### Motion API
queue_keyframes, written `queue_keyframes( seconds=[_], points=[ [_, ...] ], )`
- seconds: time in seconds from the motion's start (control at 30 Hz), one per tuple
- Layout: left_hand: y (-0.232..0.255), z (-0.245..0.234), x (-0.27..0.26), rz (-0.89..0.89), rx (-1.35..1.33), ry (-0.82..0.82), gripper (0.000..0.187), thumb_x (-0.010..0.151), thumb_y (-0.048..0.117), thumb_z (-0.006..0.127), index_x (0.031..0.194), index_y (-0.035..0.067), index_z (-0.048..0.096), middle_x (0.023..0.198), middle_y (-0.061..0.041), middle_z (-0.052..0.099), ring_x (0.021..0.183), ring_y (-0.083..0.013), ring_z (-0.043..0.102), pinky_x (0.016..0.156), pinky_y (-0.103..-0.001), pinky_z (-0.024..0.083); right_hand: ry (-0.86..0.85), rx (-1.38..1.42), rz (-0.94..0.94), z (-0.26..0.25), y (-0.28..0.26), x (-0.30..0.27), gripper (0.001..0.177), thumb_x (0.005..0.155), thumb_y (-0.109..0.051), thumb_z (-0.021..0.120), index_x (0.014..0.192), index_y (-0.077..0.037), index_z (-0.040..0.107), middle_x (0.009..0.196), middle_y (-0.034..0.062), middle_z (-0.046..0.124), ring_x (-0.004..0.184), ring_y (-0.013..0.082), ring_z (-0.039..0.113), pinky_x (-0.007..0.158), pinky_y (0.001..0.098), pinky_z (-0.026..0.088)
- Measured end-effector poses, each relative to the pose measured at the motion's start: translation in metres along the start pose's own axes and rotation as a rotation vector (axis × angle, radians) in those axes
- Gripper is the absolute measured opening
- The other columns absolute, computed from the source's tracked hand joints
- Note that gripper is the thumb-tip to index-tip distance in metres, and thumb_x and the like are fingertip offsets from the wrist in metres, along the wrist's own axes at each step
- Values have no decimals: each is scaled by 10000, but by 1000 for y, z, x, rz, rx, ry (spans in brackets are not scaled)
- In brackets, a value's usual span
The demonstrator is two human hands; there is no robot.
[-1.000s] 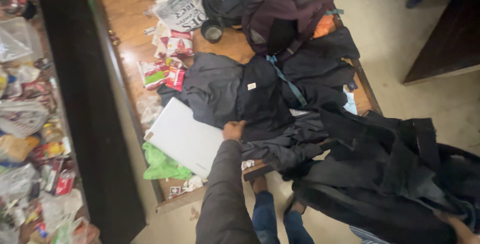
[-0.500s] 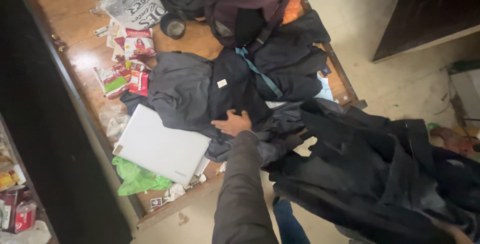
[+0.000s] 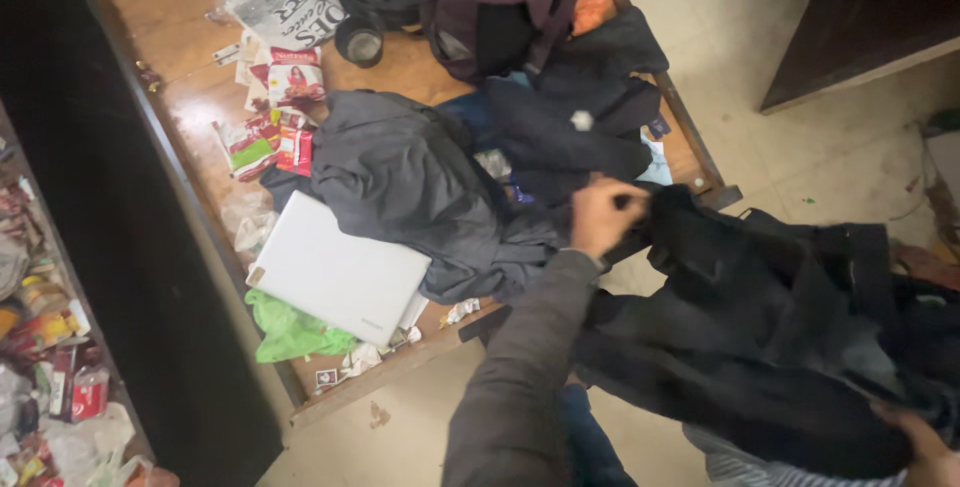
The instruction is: The person folds several pieces of clothing on a mattress, including a checkered shirt, a striped polo, and a dark t-shirt. They then move to a nearby table to gather more clothes and return to the mattress to continue folding.
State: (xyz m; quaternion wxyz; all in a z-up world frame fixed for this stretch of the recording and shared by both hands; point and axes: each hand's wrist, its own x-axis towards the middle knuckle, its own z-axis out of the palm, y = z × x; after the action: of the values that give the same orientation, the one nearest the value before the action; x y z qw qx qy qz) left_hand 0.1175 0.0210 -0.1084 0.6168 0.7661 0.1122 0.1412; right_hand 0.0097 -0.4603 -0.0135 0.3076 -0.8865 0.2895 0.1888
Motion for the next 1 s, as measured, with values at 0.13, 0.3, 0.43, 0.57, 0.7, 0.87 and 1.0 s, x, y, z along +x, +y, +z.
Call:
queue_keyframes(
  seconds=[0.13,0.3,0.43,0.57,0.7,0.87,1.0],
  points=[
    [-2,24,-11,-225,-72,-528,428,852,141,753,1265,83,658,1089,-129,767,899,-288,773,937,-447,501,65,56,-214,12,-3,1,864,741,-336,881,1344,137,481,1144,185,696,900,319,664,775,421,542],
    [-80,8,-65,-184,78,-337,679,860,298,775,1427,4,545,1305,-238,679,1225,-369,647,1036,-441,501,138,104,-407,37,-17,13,889,734,-329,895,1349,149,465,1132,180,690,882,304,659,765,405,541],
    [-131,-36,-113,-427,184,-333,744,852,383,776,1428,-4,508,1331,-234,656,1245,-369,632,1035,-423,499,142,90,-471,66,-27,25,909,728,-323,907,1352,159,453,1123,176,684,867,293,655,756,393,540],
    [-140,-84,-117,-581,244,-110,385,861,223,625,1168,29,751,1123,-190,796,1078,-292,771,980,-397,586,137,80,-505,100,-38,33,930,723,-317,918,1356,169,441,1114,172,679,852,281,652,748,380,539],
    [-119,-137,-92,-631,643,284,556,835,141,682,1358,-8,566,1398,-272,557,1311,-424,543,1097,-458,455,144,60,-516,124,-40,35,951,717,-311,930,1360,179,429,1104,168,674,837,270,648,739,367,539],
    [-121,-226,-21,-797,888,921,1247,658,437,901,1502,-114,168,1534,-443,234,1383,-533,332,1128,-530,324,214,43,-551,147,-49,36,977,710,-304,944,1364,192,413,1093,163,667,819,255,643,728,351,538],
    [-156,-290,-14,-879,557,884,1378,558,501,930,1519,-155,193,1437,-366,413,1348,-489,435,1108,-498,405,155,-103,-178,160,-98,19,906,731,-303,929,1319,215,475,1115,323,678,863,423,645,736,488,539]
  ],
)
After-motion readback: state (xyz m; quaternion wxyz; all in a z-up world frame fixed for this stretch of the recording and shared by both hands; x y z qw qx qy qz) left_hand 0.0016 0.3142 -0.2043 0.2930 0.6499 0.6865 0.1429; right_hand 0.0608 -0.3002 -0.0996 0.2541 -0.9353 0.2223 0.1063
